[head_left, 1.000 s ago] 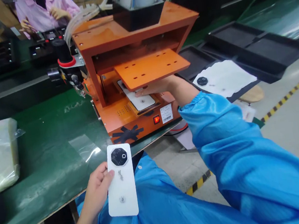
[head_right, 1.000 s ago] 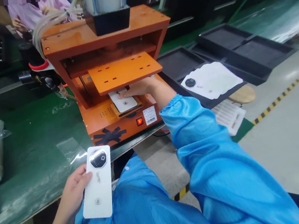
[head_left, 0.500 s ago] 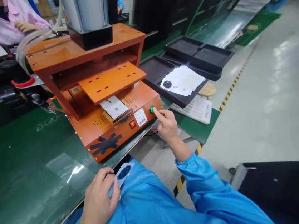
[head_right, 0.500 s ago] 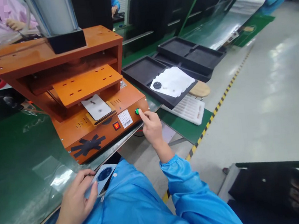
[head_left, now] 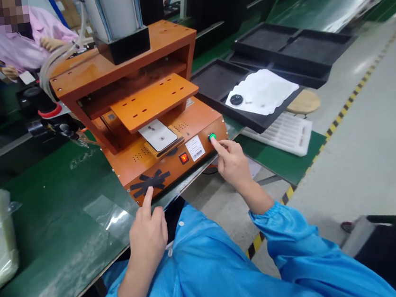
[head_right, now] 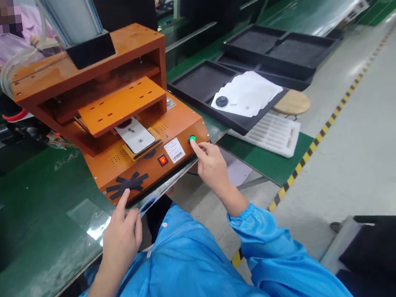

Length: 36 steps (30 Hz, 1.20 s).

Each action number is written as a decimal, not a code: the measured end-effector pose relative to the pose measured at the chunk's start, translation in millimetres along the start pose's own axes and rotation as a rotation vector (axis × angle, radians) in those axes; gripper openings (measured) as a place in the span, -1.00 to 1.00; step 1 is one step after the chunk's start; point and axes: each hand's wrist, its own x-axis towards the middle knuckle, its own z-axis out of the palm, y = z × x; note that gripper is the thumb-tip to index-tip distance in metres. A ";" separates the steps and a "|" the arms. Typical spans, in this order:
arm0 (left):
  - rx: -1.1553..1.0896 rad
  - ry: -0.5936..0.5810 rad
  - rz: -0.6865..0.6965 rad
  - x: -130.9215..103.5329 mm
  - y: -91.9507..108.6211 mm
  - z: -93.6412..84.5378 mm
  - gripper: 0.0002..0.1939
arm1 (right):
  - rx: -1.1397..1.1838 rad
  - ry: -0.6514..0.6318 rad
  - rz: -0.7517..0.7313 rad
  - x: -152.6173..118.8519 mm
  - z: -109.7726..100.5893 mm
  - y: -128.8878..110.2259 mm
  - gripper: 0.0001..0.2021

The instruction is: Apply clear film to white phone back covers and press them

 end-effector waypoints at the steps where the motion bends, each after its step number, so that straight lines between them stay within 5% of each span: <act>1: 0.018 0.001 -0.004 0.3 1.3 -1.9 -0.77 | -0.009 0.005 0.004 -0.3 1.7 -1.1 -0.42; 8: 0.225 -0.009 0.147 12.5 -5.6 -0.1 -0.71 | -0.006 0.004 0.005 9.3 4.1 -5.4 -0.43; 16: 0.243 -0.014 0.123 17.6 6.0 -11.5 -0.74 | 0.127 -0.009 0.089 10.3 -7.5 -11.9 -0.47; 18: 0.147 0.096 0.148 17.1 10.7 -13.6 -0.80 | 0.312 0.084 0.143 0.1 -19.8 -25.1 -0.57; 20: -0.076 0.173 0.146 17.9 18.2 -9.3 -0.81 | 0.599 0.032 0.132 -15.9 -33.1 -47.1 -0.61; 23: -0.493 0.077 -0.025 21.3 35.7 9.1 -0.76 | 0.983 -0.276 0.062 -42.5 -47.2 -85.9 -0.46; 26: -0.721 -0.055 -0.232 23.3 48.4 30.5 -0.67 | 1.038 -0.368 0.250 -49.9 -54.7 -98.8 -0.56; 29: -0.752 -0.107 -0.204 18.1 41.2 40.8 -0.43 | 0.894 -0.199 0.379 -11.8 -67.4 -53.5 -0.63; 33: -0.655 -0.204 -0.142 2.0 12.5 39.0 -0.50 | 0.376 0.158 0.417 97.6 -90.0 71.5 -0.69; 36: -0.596 -0.216 -0.139 -10.4 -2.1 40.4 -0.61 | 0.039 -0.046 0.407 165.7 -90.9 150.6 -0.54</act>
